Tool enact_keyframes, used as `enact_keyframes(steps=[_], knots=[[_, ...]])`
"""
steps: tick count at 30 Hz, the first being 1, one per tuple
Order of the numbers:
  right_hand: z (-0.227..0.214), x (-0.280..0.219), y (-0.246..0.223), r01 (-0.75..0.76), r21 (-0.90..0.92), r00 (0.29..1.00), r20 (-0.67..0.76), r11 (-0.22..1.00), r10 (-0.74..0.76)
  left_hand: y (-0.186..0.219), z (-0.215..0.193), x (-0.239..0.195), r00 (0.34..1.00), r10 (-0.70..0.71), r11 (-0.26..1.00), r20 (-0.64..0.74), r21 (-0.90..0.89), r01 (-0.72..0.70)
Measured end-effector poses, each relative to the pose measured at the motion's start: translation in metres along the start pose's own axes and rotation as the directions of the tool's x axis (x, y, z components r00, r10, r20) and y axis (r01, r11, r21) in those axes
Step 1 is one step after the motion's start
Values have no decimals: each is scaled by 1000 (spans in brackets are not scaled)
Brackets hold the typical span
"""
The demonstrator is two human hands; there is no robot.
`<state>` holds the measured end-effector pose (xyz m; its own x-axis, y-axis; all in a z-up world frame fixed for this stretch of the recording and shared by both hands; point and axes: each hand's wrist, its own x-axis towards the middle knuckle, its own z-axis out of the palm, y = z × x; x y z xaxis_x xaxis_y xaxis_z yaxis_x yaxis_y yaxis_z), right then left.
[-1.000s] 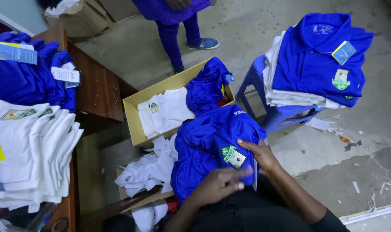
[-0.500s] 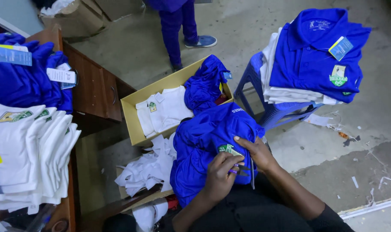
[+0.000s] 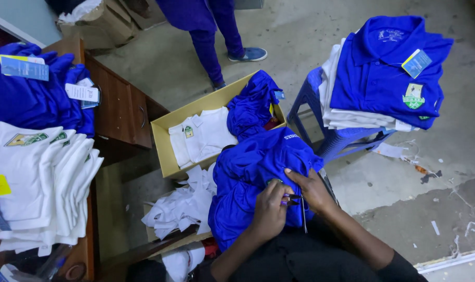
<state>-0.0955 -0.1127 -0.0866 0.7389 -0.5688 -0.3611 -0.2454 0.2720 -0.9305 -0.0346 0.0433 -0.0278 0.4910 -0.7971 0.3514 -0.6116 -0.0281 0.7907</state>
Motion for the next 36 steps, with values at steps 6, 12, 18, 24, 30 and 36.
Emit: enact_keyframes(steps=[6,12,18,24,30,36], knots=[[6,-27,-76,-99,-64,989,105,993,106,-18,-16,-10,930,-339,751,144,-553,360],[9,-21,-70,-156,275,987,78,949,140,11,-27,-13,980,-185,983,-68,-23,184],[17,-28,-83,-121,198,991,-25,973,129,-1,-13,-38,985,-62,995,-163,70,74],[25,-42,-98,-65,161,997,-32,985,72,-7,-9,-51,976,39,974,-214,228,11],[20,-38,-84,3,127,999,-46,992,3,-5,-11,-53,977,44,971,-206,239,7],[18,-37,-82,16,183,1000,20,983,-20,-5,-9,-54,968,21,979,-250,201,31]])
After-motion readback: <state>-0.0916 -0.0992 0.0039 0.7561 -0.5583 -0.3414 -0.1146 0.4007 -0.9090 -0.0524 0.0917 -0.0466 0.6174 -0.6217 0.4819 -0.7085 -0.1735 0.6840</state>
